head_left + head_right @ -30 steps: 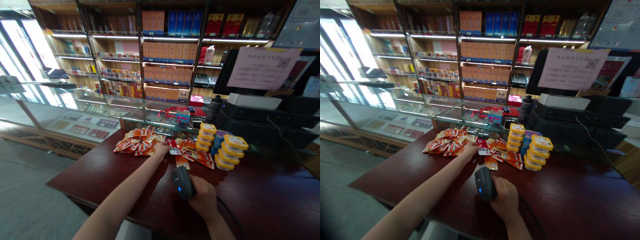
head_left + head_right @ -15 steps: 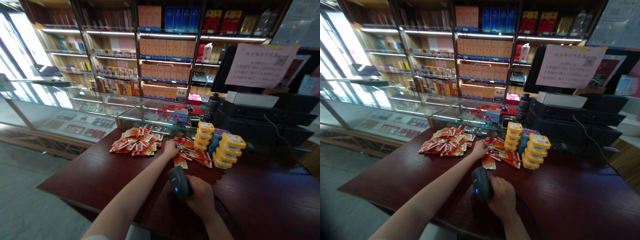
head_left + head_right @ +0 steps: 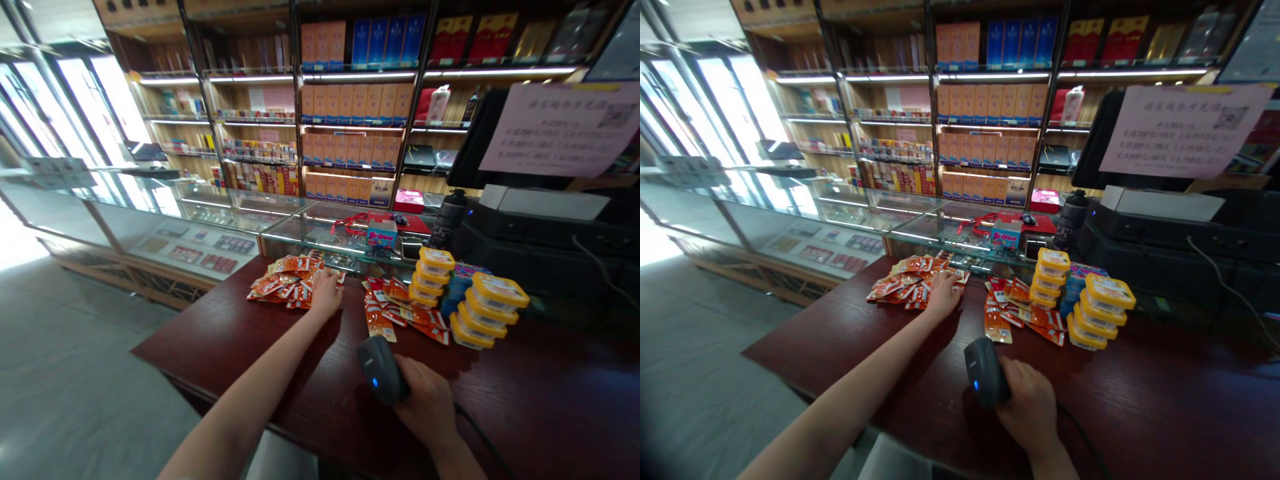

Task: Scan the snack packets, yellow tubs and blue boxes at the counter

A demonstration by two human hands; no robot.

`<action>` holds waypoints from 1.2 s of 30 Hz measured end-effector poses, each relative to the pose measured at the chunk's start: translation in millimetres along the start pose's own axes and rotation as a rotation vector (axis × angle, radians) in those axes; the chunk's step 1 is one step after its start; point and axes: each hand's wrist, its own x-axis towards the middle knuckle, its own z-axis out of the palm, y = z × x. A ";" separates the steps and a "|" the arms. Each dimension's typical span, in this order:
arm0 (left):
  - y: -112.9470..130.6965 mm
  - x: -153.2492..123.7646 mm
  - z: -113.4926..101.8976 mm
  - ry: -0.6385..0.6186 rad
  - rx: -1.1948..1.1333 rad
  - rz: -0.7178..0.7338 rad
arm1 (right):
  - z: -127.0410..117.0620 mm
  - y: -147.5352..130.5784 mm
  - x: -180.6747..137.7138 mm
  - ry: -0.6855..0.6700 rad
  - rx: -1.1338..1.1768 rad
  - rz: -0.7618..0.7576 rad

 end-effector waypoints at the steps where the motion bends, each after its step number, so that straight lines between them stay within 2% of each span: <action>1: -9.4 3.3 -6.1 0.035 0.027 -0.027 | 0.1 0.0 -0.3 -0.001 -0.001 -0.002; 6: -54.3 26.1 -37.3 0.148 0.209 -0.204 | 3.0 3.8 -1.4 0.021 -0.032 -0.038; 8: -69.6 34.4 -46.9 0.104 0.263 -0.233 | 4.6 7.1 -1.4 0.030 -0.055 -0.068; 11: -86.1 41.5 -55.4 -0.005 0.297 -0.203 | 6.0 11.0 -1.0 0.025 -0.085 -0.100; 16: -89.9 40.6 -67.7 -0.038 0.371 -0.131 | 5.9 9.7 -0.4 0.015 -0.077 -0.078; 20: -77.7 33.4 -86.0 0.061 0.424 -0.045 | 6.0 9.1 -1.1 0.005 -0.079 -0.066; 24: -65.1 16.4 -93.9 0.153 0.259 -0.039 | 5.5 11.2 -1.1 0.010 -0.086 -0.081; 29: -53.5 -22.8 -74.6 0.291 -0.260 0.023 | 2.7 6.9 -0.2 0.029 -0.067 -0.078; 32: -46.3 -45.3 -60.0 0.347 -0.470 -0.080 | 1.1 1.6 0.2 0.013 -0.060 -0.036; 36: -41.8 -58.9 -47.2 0.349 -0.578 -0.206 | -2.8 -7.6 5.4 -0.046 -0.011 0.019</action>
